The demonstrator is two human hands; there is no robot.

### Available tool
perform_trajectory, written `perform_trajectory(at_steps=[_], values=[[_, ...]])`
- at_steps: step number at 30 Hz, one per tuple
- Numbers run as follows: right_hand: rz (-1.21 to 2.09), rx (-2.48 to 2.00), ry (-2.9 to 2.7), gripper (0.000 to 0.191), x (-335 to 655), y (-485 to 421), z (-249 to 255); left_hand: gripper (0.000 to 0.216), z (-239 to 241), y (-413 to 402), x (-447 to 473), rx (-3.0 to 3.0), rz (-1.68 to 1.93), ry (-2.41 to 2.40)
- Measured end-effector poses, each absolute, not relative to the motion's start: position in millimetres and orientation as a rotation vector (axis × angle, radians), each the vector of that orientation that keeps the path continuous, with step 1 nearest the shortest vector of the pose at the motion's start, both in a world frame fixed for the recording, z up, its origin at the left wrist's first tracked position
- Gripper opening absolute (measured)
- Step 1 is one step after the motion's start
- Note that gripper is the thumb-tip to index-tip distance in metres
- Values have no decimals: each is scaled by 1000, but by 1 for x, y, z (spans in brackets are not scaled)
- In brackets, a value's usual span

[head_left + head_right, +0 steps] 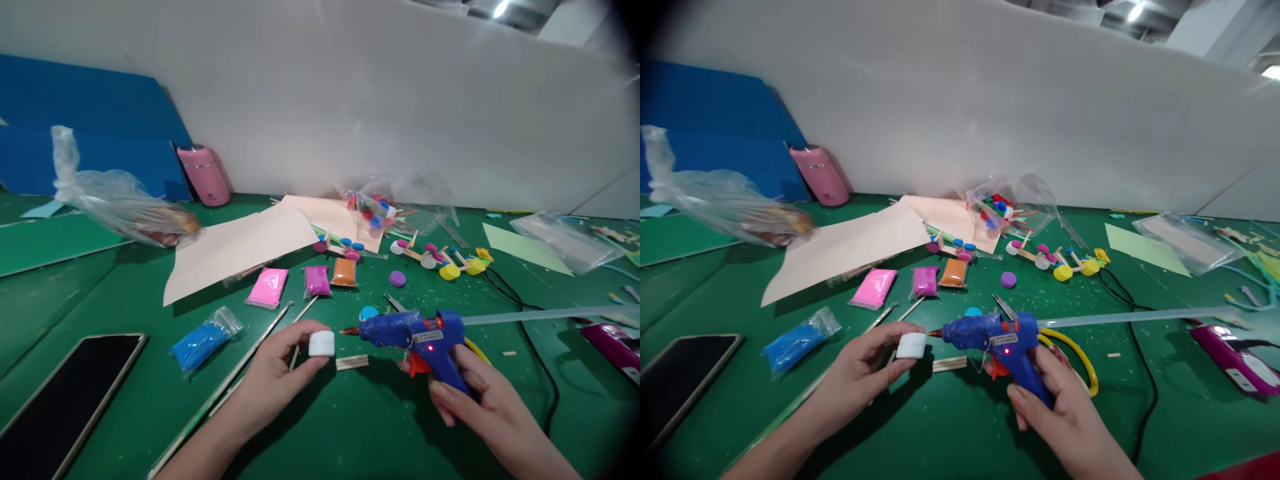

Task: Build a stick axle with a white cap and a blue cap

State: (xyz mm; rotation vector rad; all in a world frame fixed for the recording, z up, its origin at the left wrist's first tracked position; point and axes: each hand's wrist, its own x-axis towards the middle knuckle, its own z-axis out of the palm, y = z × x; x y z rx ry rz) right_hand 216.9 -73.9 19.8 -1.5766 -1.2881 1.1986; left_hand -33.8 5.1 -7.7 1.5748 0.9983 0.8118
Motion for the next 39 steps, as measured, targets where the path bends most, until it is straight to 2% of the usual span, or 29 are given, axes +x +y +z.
perform_trajectory(at_steps=[12,28,39], values=[[1353,-1495,-1443,27,214,-78,23,19,-4,6,-33,1527,824,969],[1336,-1565,-1391,31,210,-80,25,20,0,4,-32,1501,821,960],[1313,-1501,-1488,13,212,-77,22,20,3,5,-32,1479,819,943]])
